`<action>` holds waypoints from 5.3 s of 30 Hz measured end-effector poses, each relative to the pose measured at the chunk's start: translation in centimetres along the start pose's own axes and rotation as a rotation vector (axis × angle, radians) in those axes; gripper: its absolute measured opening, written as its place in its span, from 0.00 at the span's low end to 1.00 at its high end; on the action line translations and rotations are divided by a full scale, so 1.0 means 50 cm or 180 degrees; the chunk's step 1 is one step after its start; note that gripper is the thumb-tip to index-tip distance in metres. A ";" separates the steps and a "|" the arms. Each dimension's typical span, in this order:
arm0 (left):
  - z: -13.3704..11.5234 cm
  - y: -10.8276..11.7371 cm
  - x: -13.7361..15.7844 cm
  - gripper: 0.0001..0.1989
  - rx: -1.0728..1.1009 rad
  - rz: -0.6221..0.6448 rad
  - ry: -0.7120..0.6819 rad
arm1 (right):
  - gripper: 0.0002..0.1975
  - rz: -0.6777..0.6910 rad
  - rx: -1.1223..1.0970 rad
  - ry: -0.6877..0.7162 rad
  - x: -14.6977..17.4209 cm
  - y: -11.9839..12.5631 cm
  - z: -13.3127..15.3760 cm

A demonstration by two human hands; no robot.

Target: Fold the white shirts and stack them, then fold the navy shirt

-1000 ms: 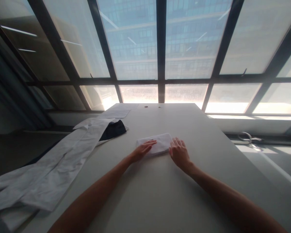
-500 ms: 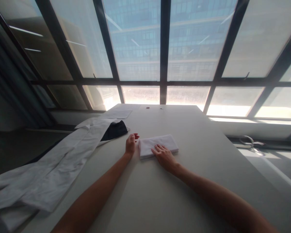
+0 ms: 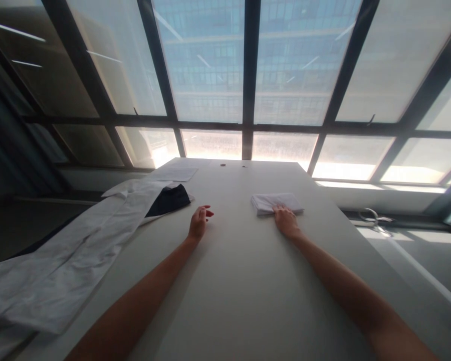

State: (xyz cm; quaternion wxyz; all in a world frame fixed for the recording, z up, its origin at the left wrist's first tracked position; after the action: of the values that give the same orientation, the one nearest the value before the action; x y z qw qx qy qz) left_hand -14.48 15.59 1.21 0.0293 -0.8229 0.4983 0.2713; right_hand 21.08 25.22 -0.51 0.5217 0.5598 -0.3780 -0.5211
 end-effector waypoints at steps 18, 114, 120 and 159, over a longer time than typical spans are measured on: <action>-0.022 -0.037 0.015 0.31 -0.0036 0.0595 -0.0128 | 0.38 0.0346 -0.0175 -0.1120 0.000 -0.032 -0.080; -0.042 -0.087 0.075 0.15 -0.1541 0.1993 -0.0836 | 0.28 0.0327 -0.0740 0.1534 0.086 -0.051 0.189; -0.038 -0.087 0.075 0.14 -0.1501 0.1953 -0.0853 | 0.28 0.0313 -0.0746 0.1541 0.085 -0.053 0.189; -0.024 0.516 0.131 0.23 -0.4268 0.0993 0.1503 | 0.30 0.0111 -0.0918 0.1698 0.058 -0.114 0.162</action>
State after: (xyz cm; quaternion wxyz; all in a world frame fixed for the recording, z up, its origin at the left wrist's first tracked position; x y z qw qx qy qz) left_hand -33.23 -2.99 4.84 -0.6286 -0.6200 0.3295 0.3345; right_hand 12.95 21.85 -5.91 0.6856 0.5905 -0.1593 -0.3949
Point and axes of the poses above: each hand's wrist, its own x-axis away from the middle knuckle, its own y-axis out of the back of the hand, z = x × y, the point moved 5 cm from there along -x, towards the middle knuckle, and after that the axes turned 6 degrees about -y, right-handed, at the moved point
